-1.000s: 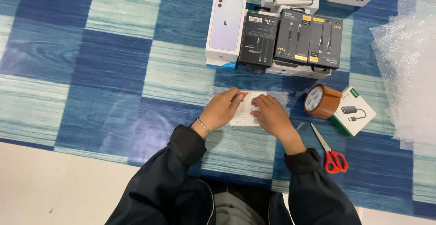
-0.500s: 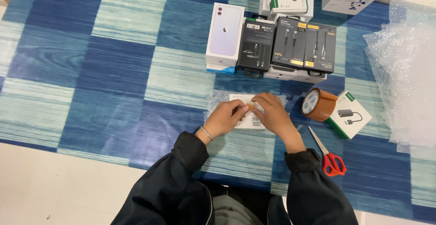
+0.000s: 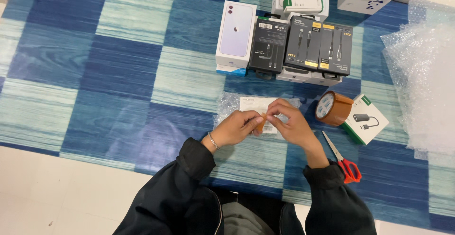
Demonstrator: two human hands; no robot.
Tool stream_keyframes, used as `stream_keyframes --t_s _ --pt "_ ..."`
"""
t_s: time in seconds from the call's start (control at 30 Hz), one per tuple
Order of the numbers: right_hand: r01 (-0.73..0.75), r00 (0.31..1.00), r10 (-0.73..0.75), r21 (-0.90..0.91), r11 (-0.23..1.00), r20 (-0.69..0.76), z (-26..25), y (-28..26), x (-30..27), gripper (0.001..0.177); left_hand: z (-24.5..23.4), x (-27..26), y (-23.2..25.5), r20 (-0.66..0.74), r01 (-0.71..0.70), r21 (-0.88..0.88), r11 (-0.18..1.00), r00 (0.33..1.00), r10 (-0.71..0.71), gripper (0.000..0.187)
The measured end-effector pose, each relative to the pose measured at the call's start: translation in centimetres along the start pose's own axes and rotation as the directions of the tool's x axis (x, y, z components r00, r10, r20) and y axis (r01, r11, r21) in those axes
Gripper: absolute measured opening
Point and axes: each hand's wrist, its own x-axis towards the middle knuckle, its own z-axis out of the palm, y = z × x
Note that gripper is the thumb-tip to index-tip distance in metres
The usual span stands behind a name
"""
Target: The person wraps a small electronic item in bubble wrap, secures it with brown adhesive tape using scissors to cut the tape, and places a white label on the outside of the package.
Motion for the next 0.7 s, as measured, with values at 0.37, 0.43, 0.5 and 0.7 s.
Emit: stream_keyframes --t_s 0.37,0.43,0.5,0.7 --pt "-0.19 0.942 0.217 0.126 0.974 -0.257 -0.9 0.7 -0.9 0.006 -0.5 0.5 -4.0 -0.076 -0.074 0.576 0.814 0.987 0.143 0.028" --pt "-0.214 0.929 0.239 0.116 0.97 -0.282 -0.8 1.1 -1.0 0.006 -0.3 1.0 -5.7 -0.016 -0.101 0.762 0.64 0.985 0.174 0.038" --pt "-0.233 0.904 0.256 0.109 0.966 -0.343 -0.7 2.0 -1.4 0.007 0.0 1.4 -7.3 0.001 -0.128 0.832 0.54 0.974 0.228 0.032" --pt "-0.336 0.843 0.335 0.074 0.939 -0.421 0.0 3.4 -2.0 0.006 -0.1 1.9 -10.5 -0.008 -0.181 0.861 0.475 0.929 0.369 0.017"
